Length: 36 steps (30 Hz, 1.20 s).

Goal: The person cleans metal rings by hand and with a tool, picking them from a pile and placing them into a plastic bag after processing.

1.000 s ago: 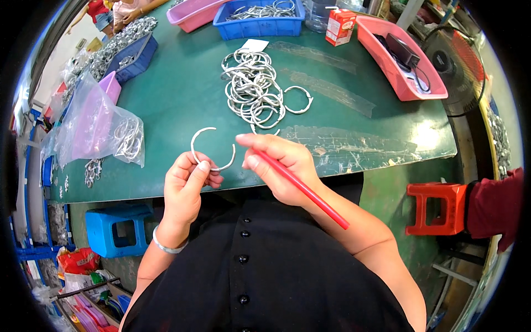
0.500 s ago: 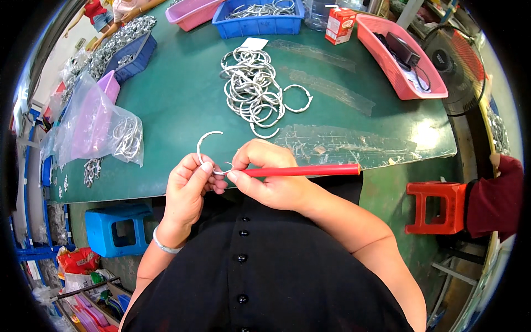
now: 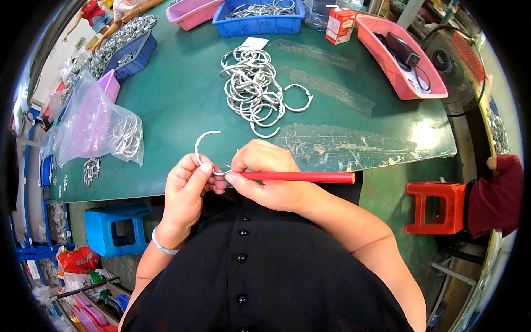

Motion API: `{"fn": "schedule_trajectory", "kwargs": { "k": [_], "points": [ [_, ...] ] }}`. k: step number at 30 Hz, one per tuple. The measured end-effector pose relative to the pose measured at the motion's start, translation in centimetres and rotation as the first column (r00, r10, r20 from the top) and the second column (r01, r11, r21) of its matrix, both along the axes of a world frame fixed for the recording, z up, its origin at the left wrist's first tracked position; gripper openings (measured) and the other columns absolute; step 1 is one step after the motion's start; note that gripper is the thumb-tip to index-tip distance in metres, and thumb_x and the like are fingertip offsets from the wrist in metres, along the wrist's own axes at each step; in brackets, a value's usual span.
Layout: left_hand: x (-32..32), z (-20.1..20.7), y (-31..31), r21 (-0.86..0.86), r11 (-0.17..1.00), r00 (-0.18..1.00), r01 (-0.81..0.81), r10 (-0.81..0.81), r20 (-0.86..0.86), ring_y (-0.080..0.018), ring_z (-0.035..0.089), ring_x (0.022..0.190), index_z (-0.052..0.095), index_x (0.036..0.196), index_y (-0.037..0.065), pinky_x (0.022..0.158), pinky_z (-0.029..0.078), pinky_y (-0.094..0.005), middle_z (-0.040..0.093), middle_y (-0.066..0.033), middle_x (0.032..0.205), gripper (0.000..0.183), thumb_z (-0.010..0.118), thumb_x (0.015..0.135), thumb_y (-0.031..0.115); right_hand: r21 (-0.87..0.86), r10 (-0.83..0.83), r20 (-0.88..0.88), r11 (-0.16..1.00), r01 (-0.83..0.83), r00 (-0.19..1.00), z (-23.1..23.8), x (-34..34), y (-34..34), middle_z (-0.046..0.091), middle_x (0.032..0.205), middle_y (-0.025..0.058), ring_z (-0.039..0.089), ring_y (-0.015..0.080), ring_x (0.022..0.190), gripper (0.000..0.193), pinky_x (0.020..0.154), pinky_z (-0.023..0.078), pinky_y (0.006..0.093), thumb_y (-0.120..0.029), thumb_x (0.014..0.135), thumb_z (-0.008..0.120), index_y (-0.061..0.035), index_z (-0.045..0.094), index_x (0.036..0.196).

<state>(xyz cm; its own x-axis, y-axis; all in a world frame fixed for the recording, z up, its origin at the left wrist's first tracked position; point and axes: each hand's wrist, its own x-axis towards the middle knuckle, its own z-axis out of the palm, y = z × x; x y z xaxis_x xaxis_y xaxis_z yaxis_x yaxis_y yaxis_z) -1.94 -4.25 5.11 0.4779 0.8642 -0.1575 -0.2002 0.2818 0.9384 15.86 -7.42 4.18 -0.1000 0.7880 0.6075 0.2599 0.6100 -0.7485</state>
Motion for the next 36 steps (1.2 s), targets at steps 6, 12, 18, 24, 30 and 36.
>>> {"fn": "schedule_trajectory", "kwargs": {
  "k": [6, 12, 18, 24, 30, 36],
  "points": [
    [-0.1, -0.1, -0.1, 0.030, 1.000, 1.000, 0.001, 0.000, -0.005, -0.0105, 0.057, 0.066, 0.050, 0.086, 0.003, 0.060, 0.048, -0.0228, 0.058, -0.0047, 0.077, 0.007, 0.049, 0.089, 0.009, 0.006, -0.019, 0.036, 1.000, 0.019, 0.999, -0.1, 0.0, 0.0, 0.058, 0.071, 0.0075, 0.057, 0.0210, 0.068, 0.012, 0.060, 0.045, 0.0300, -0.004, 0.071, 0.066, -0.0032, 0.054, 0.072],
    [-0.1, 0.2, -0.7, 0.041, 0.999, 1.000, 0.008, -0.007, -0.026, -0.0110, 0.058, 0.065, 0.051, 0.086, 0.002, 0.060, 0.048, -0.0233, 0.059, -0.0056, 0.077, 0.007, 0.049, 0.089, 0.009, -0.073, -0.010, 0.011, 0.997, 0.011, 1.000, -0.3, -0.1, -0.5, 0.059, 0.077, 0.0093, 0.058, 0.0195, 0.072, 0.009, 0.064, 0.046, 0.0287, -0.002, 0.075, 0.063, -0.0012, 0.054, 0.077],
    [0.1, 0.2, 0.1, -0.012, 1.000, 1.000, 0.002, -0.002, -0.001, -0.0121, 0.058, 0.065, 0.051, 0.086, 0.002, 0.060, 0.049, -0.0242, 0.059, -0.0065, 0.078, 0.008, 0.049, 0.089, 0.010, -0.118, 0.033, -0.076, 0.992, -0.042, 0.997, -0.2, 0.3, -0.2, 0.058, 0.080, 0.0108, 0.057, 0.0190, 0.073, 0.007, 0.065, 0.046, 0.0288, -0.002, 0.078, 0.060, -0.0004, 0.053, 0.078],
    [0.1, 0.1, 0.3, -0.074, 0.997, 1.000, 0.002, -0.001, 0.018, -0.0130, 0.059, 0.065, 0.052, 0.086, 0.002, 0.060, 0.049, -0.0249, 0.059, -0.0067, 0.078, 0.011, 0.049, 0.089, 0.012, -0.036, 0.084, -0.049, 0.996, -0.086, 0.995, 0.3, 0.5, 0.0, 0.059, 0.077, 0.0106, 0.056, 0.0195, 0.072, 0.007, 0.065, 0.045, 0.0294, -0.002, 0.077, 0.060, -0.0014, 0.052, 0.076],
    [0.1, 0.0, 0.2, -0.084, 0.996, 0.999, -0.002, 0.005, 0.032, -0.0132, 0.059, 0.065, 0.052, 0.086, 0.002, 0.060, 0.049, -0.0249, 0.059, -0.0068, 0.078, 0.011, 0.049, 0.089, 0.012, -0.010, 0.055, 0.003, 0.998, -0.055, 0.999, 0.3, 0.5, 0.0, 0.060, 0.075, 0.0096, 0.056, 0.0203, 0.071, 0.010, 0.065, 0.045, 0.0303, -0.004, 0.075, 0.062, -0.0028, 0.053, 0.074],
    [0.2, 0.0, -0.1, -0.087, 0.996, 0.998, -0.011, 0.016, 0.053, -0.0134, 0.059, 0.065, 0.051, 0.085, 0.002, 0.060, 0.049, -0.0249, 0.059, -0.0078, 0.078, 0.010, 0.048, 0.089, 0.011, -0.008, 0.042, 0.016, 0.999, -0.042, 0.999, 0.4, 0.2, -0.1, 0.061, 0.076, 0.0090, 0.057, 0.0203, 0.071, 0.010, 0.065, 0.045, 0.0304, -0.004, 0.074, 0.064, -0.0035, 0.054, 0.074]
  ]
}}
